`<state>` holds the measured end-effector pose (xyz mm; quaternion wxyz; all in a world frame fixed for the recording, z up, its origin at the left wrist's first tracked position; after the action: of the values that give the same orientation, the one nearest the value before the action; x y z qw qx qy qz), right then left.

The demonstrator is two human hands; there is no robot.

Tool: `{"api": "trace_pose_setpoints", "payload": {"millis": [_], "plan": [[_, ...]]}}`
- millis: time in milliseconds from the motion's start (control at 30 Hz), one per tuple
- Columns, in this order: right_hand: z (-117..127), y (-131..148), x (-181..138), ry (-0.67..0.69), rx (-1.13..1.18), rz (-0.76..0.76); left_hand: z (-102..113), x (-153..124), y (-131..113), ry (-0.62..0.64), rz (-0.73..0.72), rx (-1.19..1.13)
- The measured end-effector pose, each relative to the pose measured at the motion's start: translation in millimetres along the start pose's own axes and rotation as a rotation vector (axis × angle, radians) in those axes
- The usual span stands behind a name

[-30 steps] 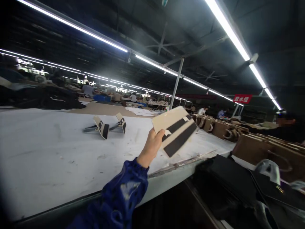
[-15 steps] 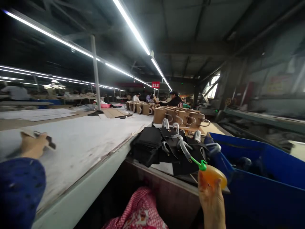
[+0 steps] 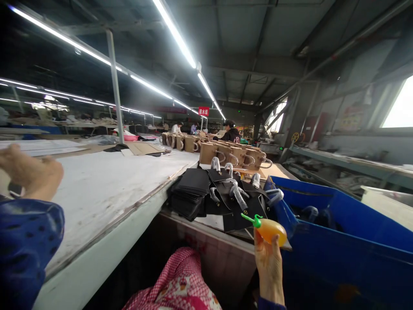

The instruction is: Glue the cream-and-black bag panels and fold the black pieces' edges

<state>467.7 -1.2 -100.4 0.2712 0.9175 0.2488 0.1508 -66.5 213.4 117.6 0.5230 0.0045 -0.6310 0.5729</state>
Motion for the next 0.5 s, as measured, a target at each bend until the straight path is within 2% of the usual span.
{"api": "trace_pose_setpoints", "payload": {"millis": [100, 267, 367, 500], "plan": [[-13, -12, 6, 0.021, -0.002, -0.070, -21, -3, -29, -0.028, -0.048, 0.031], [-36, -26, 32, -0.045, -0.004, -0.132, -66, -31, -64, 0.144, -0.139, -0.063], [-55, -18, 43, -0.076, 0.034, -0.112, -91, -71, -71, 0.297, -0.138, -0.163], [-89, 12, 39, -0.033, 0.138, -0.100, -124, -157, -60, 0.612, -0.119, -0.327]]}}
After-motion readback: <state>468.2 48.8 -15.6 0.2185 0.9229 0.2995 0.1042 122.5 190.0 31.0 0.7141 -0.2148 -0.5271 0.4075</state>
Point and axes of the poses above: each hand's wrist, its own x-axis towards the middle knuckle, its own z-axis out of the back of the hand, y = z × x, the point moved 1 cm from there along x, towards the middle knuckle
